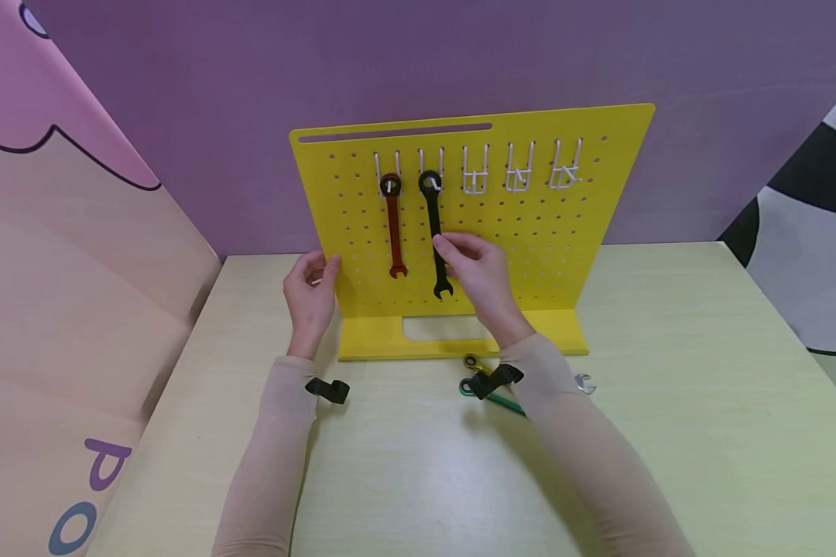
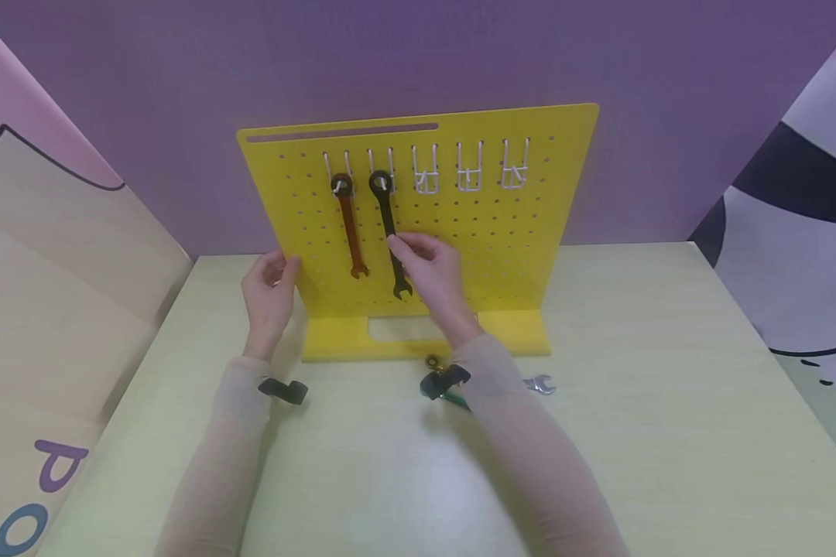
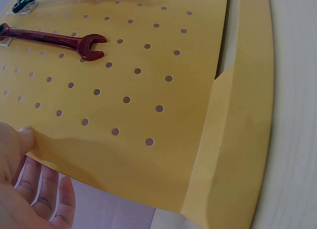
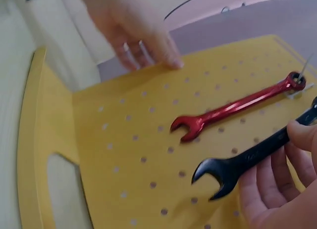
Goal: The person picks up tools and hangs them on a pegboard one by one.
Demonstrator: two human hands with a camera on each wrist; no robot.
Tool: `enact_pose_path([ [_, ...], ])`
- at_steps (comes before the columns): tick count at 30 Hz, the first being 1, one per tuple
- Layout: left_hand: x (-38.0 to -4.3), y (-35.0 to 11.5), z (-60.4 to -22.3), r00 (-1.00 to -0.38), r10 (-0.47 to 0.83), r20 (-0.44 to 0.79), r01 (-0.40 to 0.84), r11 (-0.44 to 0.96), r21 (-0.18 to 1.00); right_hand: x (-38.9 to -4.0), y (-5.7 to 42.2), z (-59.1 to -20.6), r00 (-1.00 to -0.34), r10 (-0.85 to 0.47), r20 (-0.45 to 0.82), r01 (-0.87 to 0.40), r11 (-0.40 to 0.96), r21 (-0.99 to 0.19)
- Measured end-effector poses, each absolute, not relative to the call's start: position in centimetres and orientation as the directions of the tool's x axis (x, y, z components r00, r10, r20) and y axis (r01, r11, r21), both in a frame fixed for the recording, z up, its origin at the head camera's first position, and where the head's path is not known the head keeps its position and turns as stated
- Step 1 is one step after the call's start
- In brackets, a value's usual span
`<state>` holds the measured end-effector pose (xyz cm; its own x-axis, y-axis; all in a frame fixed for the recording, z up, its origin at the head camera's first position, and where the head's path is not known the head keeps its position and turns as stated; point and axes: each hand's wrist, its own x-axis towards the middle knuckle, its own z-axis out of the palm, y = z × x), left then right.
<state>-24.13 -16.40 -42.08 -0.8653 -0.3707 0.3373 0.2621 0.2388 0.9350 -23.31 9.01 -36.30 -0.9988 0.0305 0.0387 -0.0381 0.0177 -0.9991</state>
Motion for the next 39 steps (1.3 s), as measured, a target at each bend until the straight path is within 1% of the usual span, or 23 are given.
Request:
enact_pose_path([
  [4, -24.1, -16.4, -42.1, -0.863, -0.377, 0.336, 0.262, 0.236, 0.936, -23.9, 8.9, -37.3, -0.984, 0.059, 0.168, -0.163, 0.079, -0.983],
  [8, -24.2, -16.4, -42.1, -0.862, -0.383, 0.333, 0.259, 0.232, 0.938, -24.1, 8.6, -37.9, -0.947, 0.077, 0.312, -0.301, 0.134, -0.944],
  [13, -24.1, -16.4, -42.0, -0.860, -0.386, 0.333, 0.259, 0.233, 0.937, -24.0, 8.0, -38.4, -0.894, 0.110, 0.435, -0.405, 0.219, -0.888],
  [18, -24.1, -16.3, -41.9, -0.860, -0.385, 0.335, 0.262, 0.231, 0.937, -24.0, 7.6, -38.9, -0.862, 0.136, 0.489, -0.434, 0.299, -0.850],
  [28, -24.1, -16.4, -41.9, -0.858, -0.381, 0.343, 0.268, 0.239, 0.934, -23.7, 7.3, -40.0, -0.832, 0.139, 0.537, -0.434, 0.442, -0.785],
  [39, -24.2, -16.5, -42.1, -0.860, -0.378, 0.342, 0.266, 0.239, 0.934, -23.4, 7.3, -41.0, -0.834, 0.148, 0.532, -0.409, 0.483, -0.775],
])
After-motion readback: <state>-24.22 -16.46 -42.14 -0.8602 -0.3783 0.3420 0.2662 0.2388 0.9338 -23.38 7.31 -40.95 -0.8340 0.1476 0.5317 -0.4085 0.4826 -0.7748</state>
